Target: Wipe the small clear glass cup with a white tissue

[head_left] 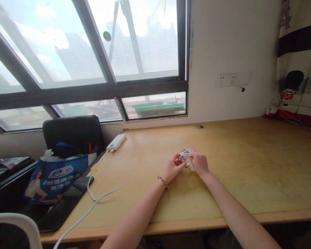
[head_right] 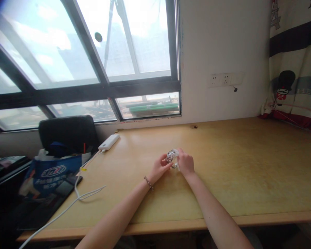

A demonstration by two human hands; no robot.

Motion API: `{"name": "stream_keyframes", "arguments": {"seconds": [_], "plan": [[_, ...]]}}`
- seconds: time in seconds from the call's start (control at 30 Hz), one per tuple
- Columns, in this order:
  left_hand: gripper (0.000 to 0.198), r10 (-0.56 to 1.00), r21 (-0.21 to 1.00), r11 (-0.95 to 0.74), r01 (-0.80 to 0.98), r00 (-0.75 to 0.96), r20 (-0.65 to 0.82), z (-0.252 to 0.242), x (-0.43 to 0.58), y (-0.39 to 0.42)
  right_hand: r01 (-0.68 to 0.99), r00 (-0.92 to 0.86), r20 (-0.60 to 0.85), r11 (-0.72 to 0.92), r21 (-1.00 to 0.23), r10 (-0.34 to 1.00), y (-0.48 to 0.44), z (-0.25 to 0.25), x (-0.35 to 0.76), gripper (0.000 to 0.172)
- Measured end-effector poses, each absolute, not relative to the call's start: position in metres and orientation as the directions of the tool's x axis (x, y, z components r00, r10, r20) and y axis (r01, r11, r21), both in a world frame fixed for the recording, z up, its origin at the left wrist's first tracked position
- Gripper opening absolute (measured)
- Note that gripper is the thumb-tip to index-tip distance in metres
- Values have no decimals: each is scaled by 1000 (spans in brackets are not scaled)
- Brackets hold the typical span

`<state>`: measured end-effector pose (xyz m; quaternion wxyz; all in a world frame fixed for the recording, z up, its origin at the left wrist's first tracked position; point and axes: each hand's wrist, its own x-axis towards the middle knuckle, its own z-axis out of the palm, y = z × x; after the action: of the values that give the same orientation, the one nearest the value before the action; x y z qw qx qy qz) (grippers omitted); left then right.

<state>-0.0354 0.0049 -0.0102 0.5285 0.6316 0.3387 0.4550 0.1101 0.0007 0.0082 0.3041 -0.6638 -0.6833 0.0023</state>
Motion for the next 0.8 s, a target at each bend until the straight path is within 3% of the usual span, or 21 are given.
{"name": "stream_keyframes", "arguments": {"seconds": [0.1,0.2,0.27,0.37,0.47,0.6,0.7,0.8], "plan": [[35,913,977,-191,-90,349,211,-9,-36,4,817,116,380,129,-562,918,7,5,110,24],[37,933,978,-147,-150,308,188,-7,-35,6,667,133,210,69,-742,969,16,-3,108,32],[39,938,978,-107,-178,309,159,-7,-34,7,607,125,122,22,-795,985,20,-8,106,34],[44,934,982,-84,-171,330,137,-11,-34,10,670,154,104,-26,-742,983,22,-11,105,30],[50,934,985,-151,-89,314,171,-15,-35,12,836,168,198,-33,-548,966,16,-7,107,24],[43,914,967,-254,-32,320,251,-17,-37,11,934,32,349,96,-343,936,2,4,109,24],[37,894,960,-275,-63,351,279,-16,-38,9,907,-10,430,190,-377,903,-1,7,111,25],[33,905,962,-267,-60,328,271,-16,-37,8,821,53,405,191,-537,913,8,1,112,25]]}}
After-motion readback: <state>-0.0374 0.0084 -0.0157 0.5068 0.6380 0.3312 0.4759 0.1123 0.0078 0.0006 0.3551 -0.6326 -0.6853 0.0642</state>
